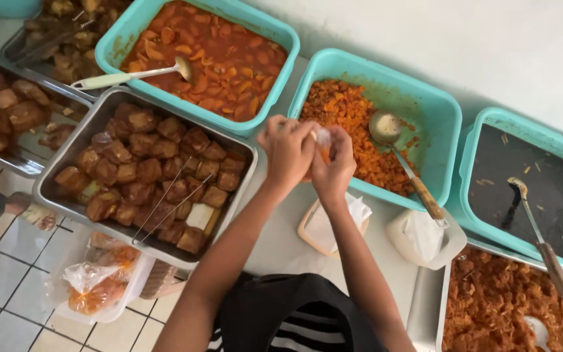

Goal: The person scoops various food items like tofu, potatoes, and noodles from large containers into plastic bags and ties them closed.

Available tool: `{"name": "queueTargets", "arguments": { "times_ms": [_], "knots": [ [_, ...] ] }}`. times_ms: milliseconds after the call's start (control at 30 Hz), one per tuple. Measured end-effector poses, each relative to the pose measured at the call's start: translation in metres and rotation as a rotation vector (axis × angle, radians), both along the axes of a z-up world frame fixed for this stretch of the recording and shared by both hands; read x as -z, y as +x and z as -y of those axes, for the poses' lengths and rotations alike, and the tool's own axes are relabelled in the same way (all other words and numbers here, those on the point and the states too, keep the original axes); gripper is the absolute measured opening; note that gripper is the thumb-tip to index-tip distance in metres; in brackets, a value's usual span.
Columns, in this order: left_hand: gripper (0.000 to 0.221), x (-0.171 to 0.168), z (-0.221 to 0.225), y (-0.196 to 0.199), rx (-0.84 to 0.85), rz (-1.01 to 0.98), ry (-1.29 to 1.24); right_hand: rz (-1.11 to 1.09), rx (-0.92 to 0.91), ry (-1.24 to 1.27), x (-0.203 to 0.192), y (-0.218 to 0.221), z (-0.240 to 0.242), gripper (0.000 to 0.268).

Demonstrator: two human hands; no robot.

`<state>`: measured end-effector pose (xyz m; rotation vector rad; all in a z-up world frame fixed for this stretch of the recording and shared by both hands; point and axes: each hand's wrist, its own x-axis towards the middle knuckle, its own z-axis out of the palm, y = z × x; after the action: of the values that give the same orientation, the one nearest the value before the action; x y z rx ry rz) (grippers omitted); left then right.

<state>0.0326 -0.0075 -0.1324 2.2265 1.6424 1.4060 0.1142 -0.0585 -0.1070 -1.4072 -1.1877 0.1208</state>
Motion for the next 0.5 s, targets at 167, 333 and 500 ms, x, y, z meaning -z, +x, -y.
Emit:
{"name": "queueTargets", "arguments": {
  "times_ms": [167, 333, 500],
  "knots": [
    [0.017, -0.006, 0.02, -0.007, 0.095, 0.199, 0.129, -0.068, -0.088, -0.079, 0.012, 0.011, 0.005, 0.037],
    [0.008, 0.007, 0.011, -0.007, -0.002, 0.164, 0.202, -0.099, -0.145, -0.167, 0.021, 0.028, -0.014, 0.049],
    [0.009, 0.04, -0.007, -0.018, 0.336, 0.375, -0.053, -0.176, -0.32, -0.299, 0.017, 0.043, -0.03, 0.045]
  ]
}}
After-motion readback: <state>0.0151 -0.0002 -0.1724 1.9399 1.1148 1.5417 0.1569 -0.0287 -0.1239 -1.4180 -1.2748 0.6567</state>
